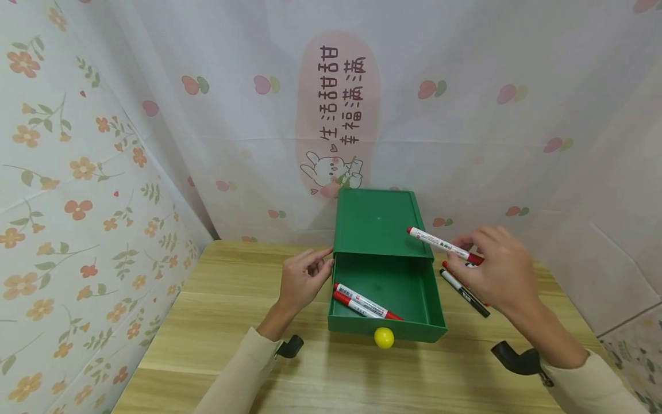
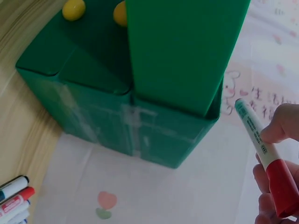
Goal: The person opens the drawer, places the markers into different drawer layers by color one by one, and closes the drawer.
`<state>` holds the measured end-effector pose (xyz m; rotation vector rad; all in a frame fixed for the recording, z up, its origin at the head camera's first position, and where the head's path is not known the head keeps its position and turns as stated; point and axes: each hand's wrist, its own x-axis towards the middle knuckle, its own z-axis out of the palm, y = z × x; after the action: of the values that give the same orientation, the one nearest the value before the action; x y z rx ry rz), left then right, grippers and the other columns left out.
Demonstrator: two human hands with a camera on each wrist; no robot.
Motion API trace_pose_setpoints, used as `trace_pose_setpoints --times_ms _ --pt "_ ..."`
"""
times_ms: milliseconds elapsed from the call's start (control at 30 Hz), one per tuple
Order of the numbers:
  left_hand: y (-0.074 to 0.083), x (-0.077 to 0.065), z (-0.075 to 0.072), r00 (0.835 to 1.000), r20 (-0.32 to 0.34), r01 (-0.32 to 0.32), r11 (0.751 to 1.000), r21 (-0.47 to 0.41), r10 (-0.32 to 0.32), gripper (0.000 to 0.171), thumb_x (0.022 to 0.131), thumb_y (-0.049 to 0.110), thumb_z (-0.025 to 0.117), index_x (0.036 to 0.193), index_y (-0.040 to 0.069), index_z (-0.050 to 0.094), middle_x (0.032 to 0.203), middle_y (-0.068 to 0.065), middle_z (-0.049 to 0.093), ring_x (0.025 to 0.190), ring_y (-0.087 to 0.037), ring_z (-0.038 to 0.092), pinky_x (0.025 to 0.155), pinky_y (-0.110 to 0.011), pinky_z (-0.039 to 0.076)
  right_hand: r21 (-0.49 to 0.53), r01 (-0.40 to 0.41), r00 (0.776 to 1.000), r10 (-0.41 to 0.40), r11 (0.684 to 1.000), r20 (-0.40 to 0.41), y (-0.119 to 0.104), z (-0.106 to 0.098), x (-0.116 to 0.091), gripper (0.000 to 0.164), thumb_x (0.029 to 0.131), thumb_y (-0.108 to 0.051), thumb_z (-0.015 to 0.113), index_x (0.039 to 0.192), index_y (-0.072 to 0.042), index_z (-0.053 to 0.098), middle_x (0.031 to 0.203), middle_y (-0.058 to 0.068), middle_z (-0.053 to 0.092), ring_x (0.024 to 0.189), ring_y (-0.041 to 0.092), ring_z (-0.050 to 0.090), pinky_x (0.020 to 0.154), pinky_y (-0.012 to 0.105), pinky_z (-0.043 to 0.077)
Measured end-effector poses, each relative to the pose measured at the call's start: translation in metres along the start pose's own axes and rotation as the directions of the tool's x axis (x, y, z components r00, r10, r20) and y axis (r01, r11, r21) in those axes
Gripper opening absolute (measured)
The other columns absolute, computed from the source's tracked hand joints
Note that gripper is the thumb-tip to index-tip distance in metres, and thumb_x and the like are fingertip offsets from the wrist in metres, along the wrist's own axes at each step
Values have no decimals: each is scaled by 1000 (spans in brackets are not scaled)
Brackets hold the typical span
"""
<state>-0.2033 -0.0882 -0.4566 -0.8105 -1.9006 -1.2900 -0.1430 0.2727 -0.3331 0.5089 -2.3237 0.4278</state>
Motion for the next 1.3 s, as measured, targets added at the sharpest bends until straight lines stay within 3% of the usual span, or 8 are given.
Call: trace_pose_setpoints --times_ms 433,600,933,1300 --pt "1 1 0 1000 -1 -8 1000 -6 8 25 91 -11 80 116 -6 83 71 -3 63 57 -13 53 52 -20 45 1 93 994 -93 996 60 -30 -4 9 20 76 -18 88 90 -7 80 89 3 70 82 23 55 56 34 46" --pt "1 0 0 1000 0 -4 1000 -5 4 25 91 -10 81 116 -6 83 71 -3 63 57 -12 53 51 -19 45 27 170 984 -171 985 48 -40 -4 13 14 77 -16 86 87 -10 79 90 1 71 83 21 55 56 35 47" --pt "0 0 0 1000 -9 -9 1000 -13 9 25 92 -11 80 116 -6 83 71 -3 63 56 -13 53 51 -19 45 24 292 948 -292 956 129 -60 -3 22 11 79 -17 85 85 -14 76 84 -4 65 82 18 55 57 34 51" --pt "0 0 0 1000 -6 -1 1000 -10 1 25 91 -11 81 116 -6 83 71 -3 63 56 -12 53 51 -19 45 -17 362 882 -336 932 330 -75 0 38 13 82 -18 88 84 -15 76 83 -4 62 76 15 48 54 27 45"
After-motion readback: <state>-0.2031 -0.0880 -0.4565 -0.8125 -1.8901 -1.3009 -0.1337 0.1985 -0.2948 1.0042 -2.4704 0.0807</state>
